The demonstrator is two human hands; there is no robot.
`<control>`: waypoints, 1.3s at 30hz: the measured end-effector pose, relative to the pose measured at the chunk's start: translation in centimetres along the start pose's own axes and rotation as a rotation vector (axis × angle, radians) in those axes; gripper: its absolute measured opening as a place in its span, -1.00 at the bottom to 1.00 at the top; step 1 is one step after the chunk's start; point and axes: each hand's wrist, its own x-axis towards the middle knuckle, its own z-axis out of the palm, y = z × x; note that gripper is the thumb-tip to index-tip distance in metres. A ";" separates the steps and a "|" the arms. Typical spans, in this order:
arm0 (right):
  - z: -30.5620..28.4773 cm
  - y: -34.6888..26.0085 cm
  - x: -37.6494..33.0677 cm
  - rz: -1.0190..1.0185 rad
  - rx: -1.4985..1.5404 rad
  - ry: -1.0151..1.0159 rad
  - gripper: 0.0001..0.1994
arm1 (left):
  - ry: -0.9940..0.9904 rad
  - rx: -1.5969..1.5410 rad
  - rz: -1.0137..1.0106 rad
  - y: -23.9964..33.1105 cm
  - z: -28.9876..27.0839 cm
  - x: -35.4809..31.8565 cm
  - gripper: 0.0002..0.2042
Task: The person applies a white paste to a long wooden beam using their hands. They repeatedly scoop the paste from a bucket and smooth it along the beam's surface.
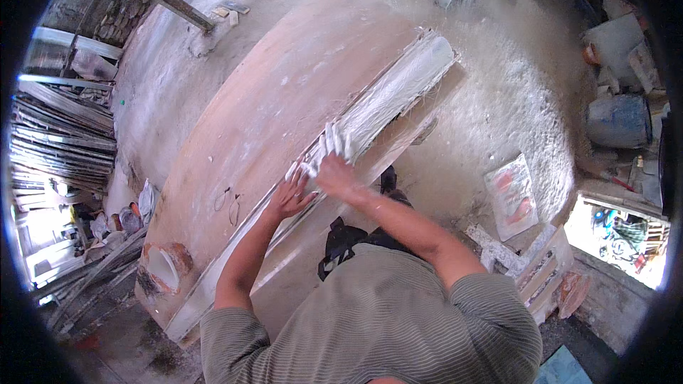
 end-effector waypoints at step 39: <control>3.3 -4.6 -3.4 0.051 -0.011 -0.416 -0.46 | -0.050 -0.083 -0.075 -1.2 0.9 -7.4 -0.42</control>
